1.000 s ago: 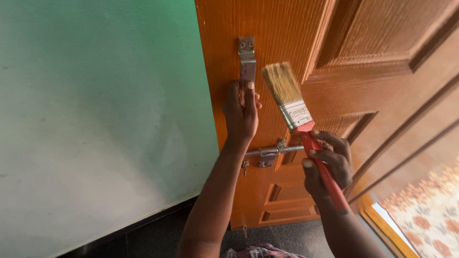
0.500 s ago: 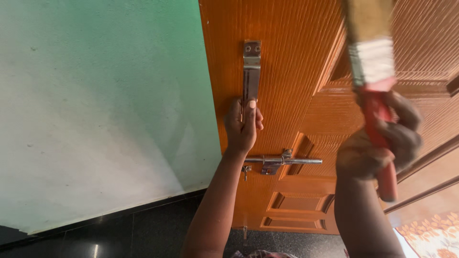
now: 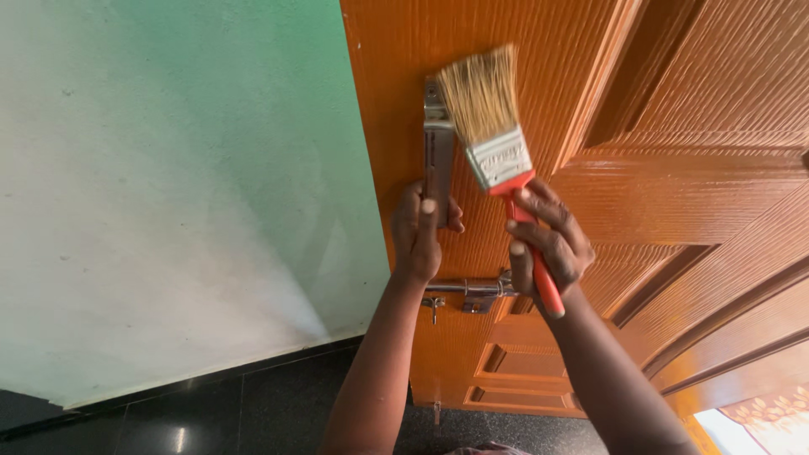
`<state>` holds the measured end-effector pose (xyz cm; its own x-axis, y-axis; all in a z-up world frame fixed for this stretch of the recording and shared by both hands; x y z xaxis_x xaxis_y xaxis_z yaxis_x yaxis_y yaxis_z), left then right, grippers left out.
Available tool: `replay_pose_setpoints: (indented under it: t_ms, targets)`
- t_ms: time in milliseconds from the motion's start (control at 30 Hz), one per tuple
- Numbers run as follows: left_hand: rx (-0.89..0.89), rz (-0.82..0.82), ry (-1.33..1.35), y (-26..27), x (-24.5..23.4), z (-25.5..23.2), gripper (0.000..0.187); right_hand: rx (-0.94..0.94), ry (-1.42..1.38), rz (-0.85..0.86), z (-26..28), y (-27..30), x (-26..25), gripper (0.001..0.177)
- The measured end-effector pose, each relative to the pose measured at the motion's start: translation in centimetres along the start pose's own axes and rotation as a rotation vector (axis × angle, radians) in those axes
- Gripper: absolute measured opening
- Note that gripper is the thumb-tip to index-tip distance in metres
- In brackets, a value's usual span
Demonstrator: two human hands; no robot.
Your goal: The person uses a red-handled brush to sweep dust off a brown wooden door. They start by cleaning the area around the handle and latch, then move to the recessed panels and the curved edges of the door, using their left hand to steady the surface.
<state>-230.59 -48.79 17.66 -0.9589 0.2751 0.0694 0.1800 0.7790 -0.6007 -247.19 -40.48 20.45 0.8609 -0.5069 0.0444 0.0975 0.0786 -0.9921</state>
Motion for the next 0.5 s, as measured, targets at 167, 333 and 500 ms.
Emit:
replay_pose_setpoints:
  t_ms: [167,333,500]
  targets:
    - [0.021,-0.017,-0.005,0.7,-0.3,0.8,0.081,0.083,-0.029,0.039,1.1,3.3,-0.9,0.027]
    - [0.118,-0.159,-0.289,1.2,-1.2,1.9,0.096,0.169,0.020,0.161,2.8,5.7,-3.1,0.020]
    - [-0.031,-0.168,-0.038,1.4,-0.2,2.0,0.106,0.149,-0.140,0.017,3.7,2.8,-5.6,0.017]
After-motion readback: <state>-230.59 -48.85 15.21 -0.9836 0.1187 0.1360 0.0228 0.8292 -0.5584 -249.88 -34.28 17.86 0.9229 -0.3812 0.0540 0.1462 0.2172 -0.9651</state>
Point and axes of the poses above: each hand's wrist, its own y-axis away from the middle knuckle, its own x-axis out of the palm, z = x × y, the point moved 4 cm from there along -y, towards the middle knuckle, and after that the axes turned 6 degrees about -y, right-handed, at the moved point
